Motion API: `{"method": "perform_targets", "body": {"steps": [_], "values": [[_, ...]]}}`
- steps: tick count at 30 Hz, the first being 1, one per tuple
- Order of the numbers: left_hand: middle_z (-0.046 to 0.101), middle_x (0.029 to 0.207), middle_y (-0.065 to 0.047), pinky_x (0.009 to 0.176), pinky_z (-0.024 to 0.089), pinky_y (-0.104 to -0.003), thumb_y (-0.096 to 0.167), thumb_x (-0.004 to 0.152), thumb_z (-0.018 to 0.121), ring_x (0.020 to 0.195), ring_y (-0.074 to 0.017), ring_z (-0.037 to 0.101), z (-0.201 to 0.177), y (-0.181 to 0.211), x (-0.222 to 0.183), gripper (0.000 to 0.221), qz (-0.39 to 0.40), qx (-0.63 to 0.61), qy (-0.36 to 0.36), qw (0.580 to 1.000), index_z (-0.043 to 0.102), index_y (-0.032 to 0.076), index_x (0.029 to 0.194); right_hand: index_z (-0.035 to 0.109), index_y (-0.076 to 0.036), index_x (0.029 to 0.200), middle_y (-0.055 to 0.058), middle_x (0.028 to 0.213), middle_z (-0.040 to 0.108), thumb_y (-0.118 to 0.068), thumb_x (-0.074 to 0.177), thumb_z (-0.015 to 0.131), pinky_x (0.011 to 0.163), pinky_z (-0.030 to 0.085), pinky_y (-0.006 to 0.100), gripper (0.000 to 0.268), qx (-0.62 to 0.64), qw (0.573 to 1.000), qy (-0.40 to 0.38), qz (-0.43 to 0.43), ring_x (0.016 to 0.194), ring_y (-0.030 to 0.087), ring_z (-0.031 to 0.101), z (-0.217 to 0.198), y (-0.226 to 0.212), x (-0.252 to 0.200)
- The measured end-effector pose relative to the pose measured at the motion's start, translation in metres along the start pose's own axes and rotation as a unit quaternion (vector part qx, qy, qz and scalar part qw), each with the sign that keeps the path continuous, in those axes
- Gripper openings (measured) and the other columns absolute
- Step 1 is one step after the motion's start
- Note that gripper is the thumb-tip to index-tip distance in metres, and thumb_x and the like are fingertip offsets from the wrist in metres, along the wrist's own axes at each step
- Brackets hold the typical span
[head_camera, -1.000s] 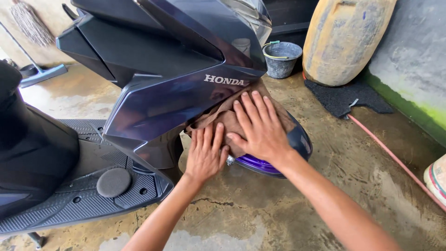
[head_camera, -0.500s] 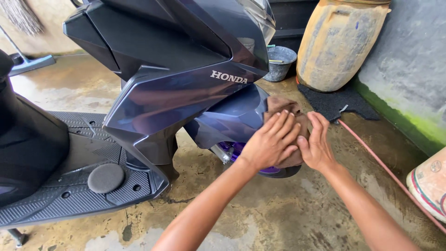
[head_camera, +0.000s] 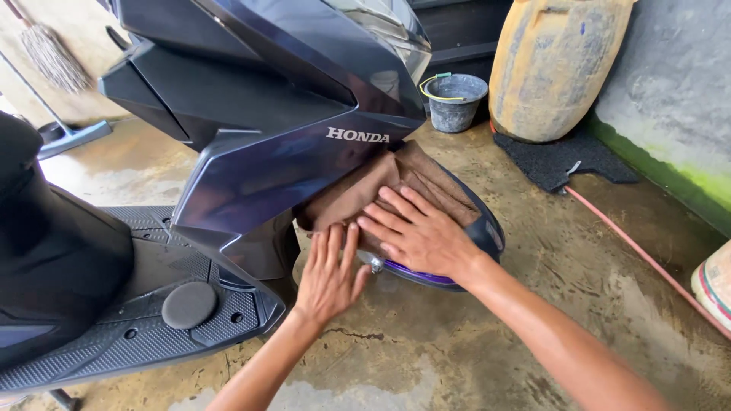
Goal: The person wipes the front side panel and wheel area of a dark-colored scooter using a brown cloth. They move the cloth over the bodywork and around the purple front wheel, then proceed to wipe the front headlight and windshield area.
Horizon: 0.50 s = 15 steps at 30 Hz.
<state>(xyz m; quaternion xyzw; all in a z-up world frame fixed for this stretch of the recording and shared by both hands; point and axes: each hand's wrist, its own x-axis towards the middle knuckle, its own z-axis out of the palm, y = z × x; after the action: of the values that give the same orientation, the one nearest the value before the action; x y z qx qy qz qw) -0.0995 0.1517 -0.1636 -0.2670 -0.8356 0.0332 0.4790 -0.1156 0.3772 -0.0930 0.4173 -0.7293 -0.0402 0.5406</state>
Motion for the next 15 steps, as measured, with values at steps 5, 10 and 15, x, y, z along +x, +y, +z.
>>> {"method": "perform_targets", "body": {"steps": [5,10,15], "values": [[0.044,0.15,-0.034,0.116,0.035,-0.057,0.053,0.102,0.042,0.139,-0.051,0.044,0.002,0.018,0.076,0.076,-0.018,-0.111,0.078,0.991,0.042,-0.002,0.154,0.055,-0.016,0.152,0.014,0.148,0.058,-0.04,0.097,0.056,0.118,0.037,0.053,0.059,0.053,0.992,-0.039,0.111,0.143,0.039,0.047,0.019,0.037,-0.008],[0.053,0.138,-0.031,0.115,0.037,-0.055,0.063,0.1,0.036,0.131,-0.0472,0.053,0.014,0.041,0.129,0.081,-0.023,-0.128,0.087,0.988,0.043,0.0,0.152,0.046,-0.003,0.154,0.023,0.157,0.044,-0.025,0.103,0.049,0.117,0.036,0.056,0.055,0.243,0.937,-0.096,0.233,0.143,0.047,0.041,0.011,0.07,-0.027],[0.056,0.136,-0.029,0.116,0.035,-0.058,0.065,0.097,0.037,0.131,-0.0476,0.052,0.015,0.065,0.141,0.076,0.029,-0.152,0.092,0.984,0.055,0.004,0.14,0.036,-0.011,0.162,0.017,0.163,0.039,-0.033,0.107,0.033,0.115,0.037,0.053,0.059,0.273,0.907,-0.119,0.298,0.145,0.041,0.04,-0.011,0.062,-0.073]]}}
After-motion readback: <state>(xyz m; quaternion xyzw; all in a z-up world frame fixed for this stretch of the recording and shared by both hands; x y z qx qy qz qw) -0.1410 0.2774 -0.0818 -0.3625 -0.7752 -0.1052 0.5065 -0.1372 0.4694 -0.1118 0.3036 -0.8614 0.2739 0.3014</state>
